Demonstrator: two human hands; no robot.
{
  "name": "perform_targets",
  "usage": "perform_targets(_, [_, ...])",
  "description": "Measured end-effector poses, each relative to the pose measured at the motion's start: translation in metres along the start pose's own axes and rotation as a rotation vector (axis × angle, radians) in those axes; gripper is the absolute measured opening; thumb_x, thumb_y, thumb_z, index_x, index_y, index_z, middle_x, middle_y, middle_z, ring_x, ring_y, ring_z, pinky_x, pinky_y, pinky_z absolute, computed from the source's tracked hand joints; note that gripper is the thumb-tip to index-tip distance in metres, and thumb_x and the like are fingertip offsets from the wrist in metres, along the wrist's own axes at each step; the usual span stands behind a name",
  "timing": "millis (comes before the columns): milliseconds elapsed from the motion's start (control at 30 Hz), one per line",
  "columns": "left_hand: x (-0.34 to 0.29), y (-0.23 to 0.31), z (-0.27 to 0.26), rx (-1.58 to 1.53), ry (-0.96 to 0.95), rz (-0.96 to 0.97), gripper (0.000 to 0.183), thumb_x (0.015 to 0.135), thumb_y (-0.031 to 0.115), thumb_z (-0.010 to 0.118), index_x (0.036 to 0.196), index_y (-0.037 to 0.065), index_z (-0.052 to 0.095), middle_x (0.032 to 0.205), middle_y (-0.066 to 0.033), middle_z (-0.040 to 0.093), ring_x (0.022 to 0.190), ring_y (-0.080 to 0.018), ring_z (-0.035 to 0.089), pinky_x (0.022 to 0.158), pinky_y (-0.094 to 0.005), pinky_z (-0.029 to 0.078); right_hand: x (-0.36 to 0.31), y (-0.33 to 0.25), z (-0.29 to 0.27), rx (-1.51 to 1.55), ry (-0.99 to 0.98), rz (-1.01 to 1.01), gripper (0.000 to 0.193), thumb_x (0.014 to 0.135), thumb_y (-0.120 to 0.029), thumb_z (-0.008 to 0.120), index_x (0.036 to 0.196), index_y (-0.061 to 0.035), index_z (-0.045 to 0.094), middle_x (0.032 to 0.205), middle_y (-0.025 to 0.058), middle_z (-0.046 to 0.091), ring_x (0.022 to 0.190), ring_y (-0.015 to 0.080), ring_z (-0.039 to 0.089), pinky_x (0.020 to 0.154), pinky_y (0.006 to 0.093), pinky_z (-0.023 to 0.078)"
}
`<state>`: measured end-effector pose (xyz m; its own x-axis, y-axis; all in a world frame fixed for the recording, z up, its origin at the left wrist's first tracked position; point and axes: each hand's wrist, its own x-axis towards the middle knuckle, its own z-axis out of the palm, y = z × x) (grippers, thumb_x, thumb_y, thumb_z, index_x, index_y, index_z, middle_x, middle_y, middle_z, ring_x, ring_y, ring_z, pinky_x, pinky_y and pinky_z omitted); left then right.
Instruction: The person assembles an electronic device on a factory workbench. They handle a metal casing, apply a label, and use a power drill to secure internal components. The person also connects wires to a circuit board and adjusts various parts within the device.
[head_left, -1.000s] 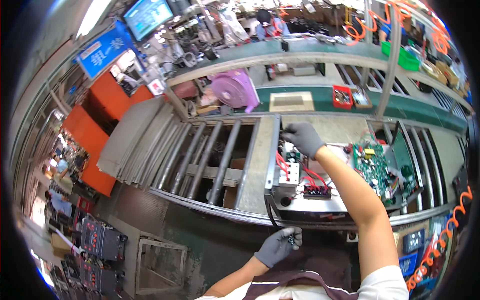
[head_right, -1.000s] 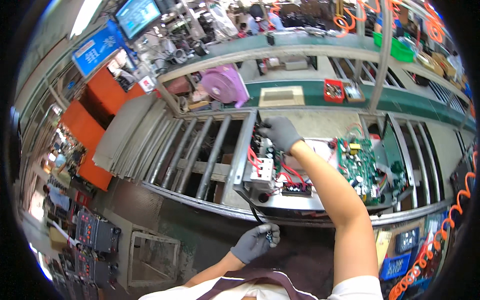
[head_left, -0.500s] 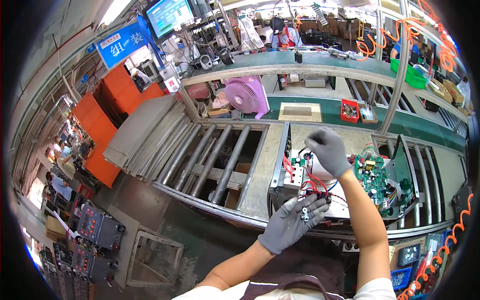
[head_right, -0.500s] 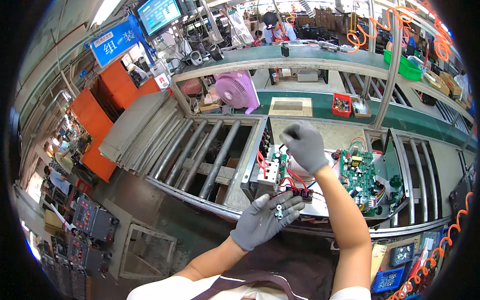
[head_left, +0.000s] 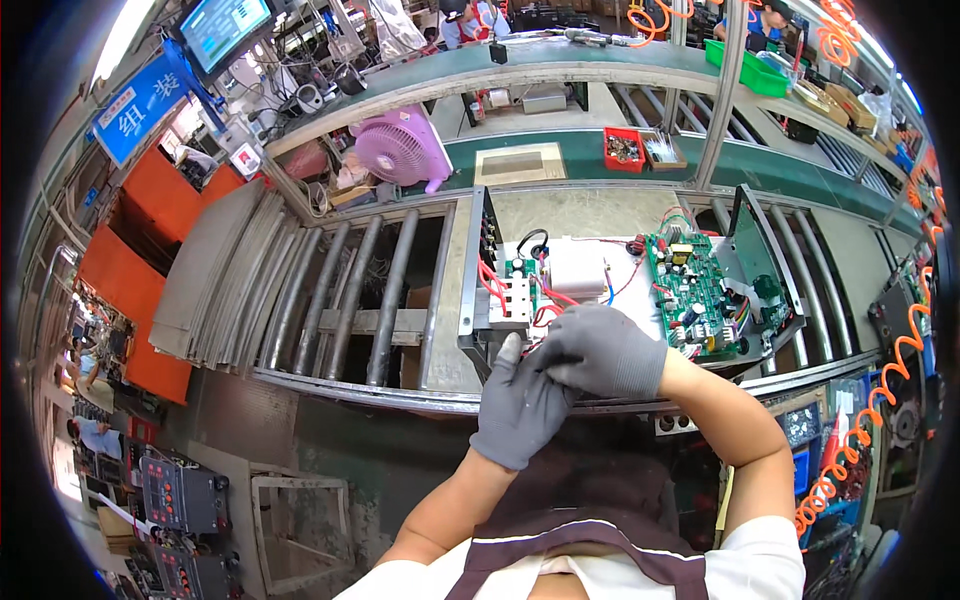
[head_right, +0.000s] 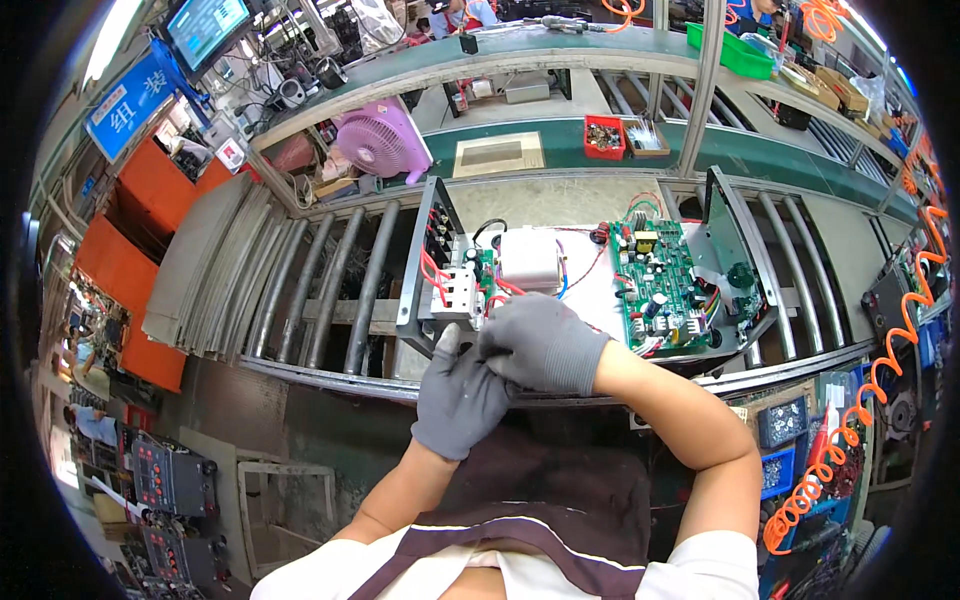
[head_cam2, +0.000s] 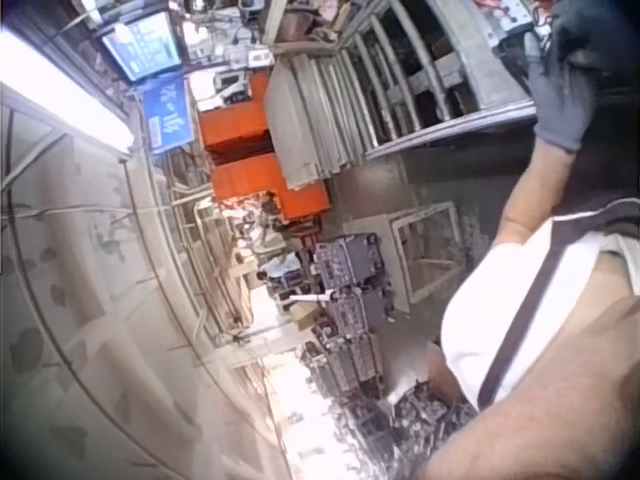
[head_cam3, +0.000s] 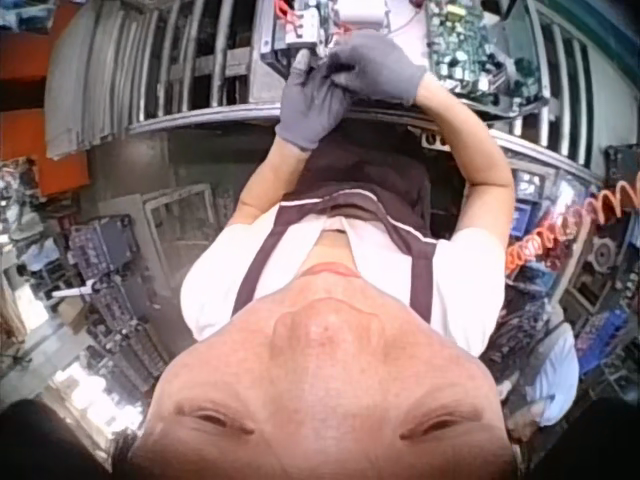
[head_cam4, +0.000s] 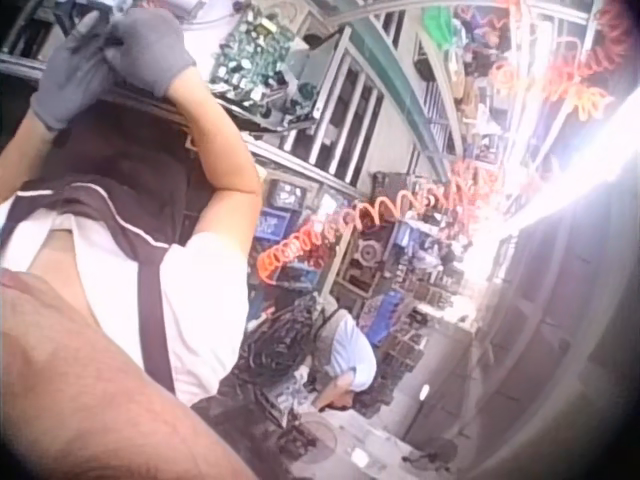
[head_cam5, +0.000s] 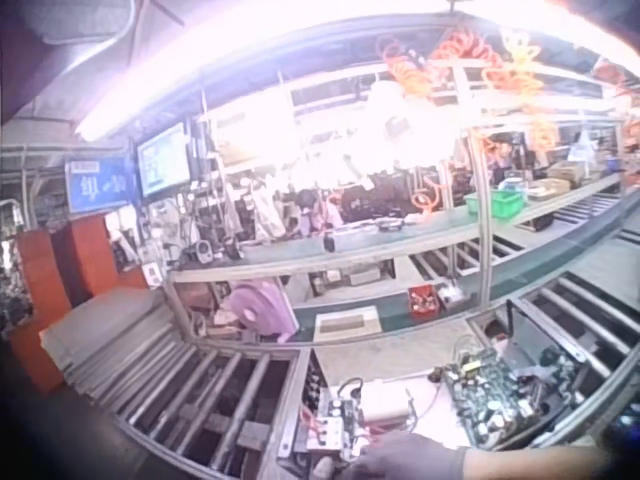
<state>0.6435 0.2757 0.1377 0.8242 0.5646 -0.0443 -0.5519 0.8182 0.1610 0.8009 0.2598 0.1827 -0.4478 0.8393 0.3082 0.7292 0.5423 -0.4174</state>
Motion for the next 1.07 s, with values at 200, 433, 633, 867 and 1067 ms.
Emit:
perform_targets(200, [-0.002, 0.014, -0.014, 0.038, -0.022, 0.031, 0.045, 0.097, 0.035, 0.035, 0.119, -0.002, 0.049, 0.107, -0.0132, 0.055, 0.099, -0.0223, 0.052, 0.082, -0.0352, 0.044, 0.035, 0.017, -0.004, 0.662, 0.235, 0.304, 0.017, 0.078, -0.017, 0.064, 0.088, -0.0039, 0.065, 0.086, 0.0118, 0.065, 0.079, 0.0199, 0.062, 0.074, 0.0311, 0.048])
perform_targets(433, [-0.014, 0.014, -0.023, 0.08, 0.215, -0.055, 0.031, 0.091, 0.027, 0.046, 0.102, 0.002, 0.06, 0.08, -0.0068, 0.057, 0.074, -0.0195, 0.05, 0.062, -0.0298, 0.042, 0.107, 0.082, 0.023, 0.46, 0.3, 0.384, 0.022, 0.078, -0.015, 0.064, 0.094, 0.0006, 0.065, 0.083, 0.0153, 0.067, 0.075, 0.0194, 0.064, 0.071, 0.0302, 0.049])
perform_targets(633, [-0.017, 0.015, -0.036, 0.085, 0.257, -0.053, 0.024, 0.091, 0.025, 0.048, 0.096, 0.003, 0.059, 0.079, -0.006, 0.055, 0.072, -0.0175, 0.047, 0.061, -0.0289, 0.039, 0.11, 0.091, 0.029, 0.576, 0.271, 0.42, 0.025, 0.074, -0.015, 0.069, 0.095, -0.0016, 0.067, 0.084, 0.0126, 0.068, 0.074, 0.0173, 0.064, 0.071, 0.0294, 0.05])
perform_targets(867, [-0.019, 0.012, -0.03, 0.051, 0.156, -0.026, 0.012, 0.088, 0.021, 0.049, 0.09, 0.01, 0.054, 0.079, -0.0056, 0.05, 0.071, -0.0172, 0.04, 0.061, -0.0299, 0.035, 0.131, 0.097, 0.049, 0.358, 0.444, 0.212, 0.037, 0.061, -0.026, 0.069, 0.093, -0.007, 0.066, 0.08, 0.016, 0.066, 0.074, 0.0303, 0.064, 0.068, 0.0395, 0.049])
perform_targets(1067, [-0.011, 0.02, -0.052, 0.159, 0.156, -0.089, 0.025, 0.092, 0.026, 0.047, 0.107, 0.006, 0.051, 0.083, -0.0078, 0.053, 0.076, -0.0202, 0.049, 0.06, -0.0328, 0.042, 0.111, 0.079, 0.03, 0.235, 0.39, 0.36, 0.027, 0.065, -0.023, 0.07, 0.089, -0.0108, 0.069, 0.086, 0.0118, 0.067, 0.084, 0.0271, 0.064, 0.078, 0.0365, 0.048])
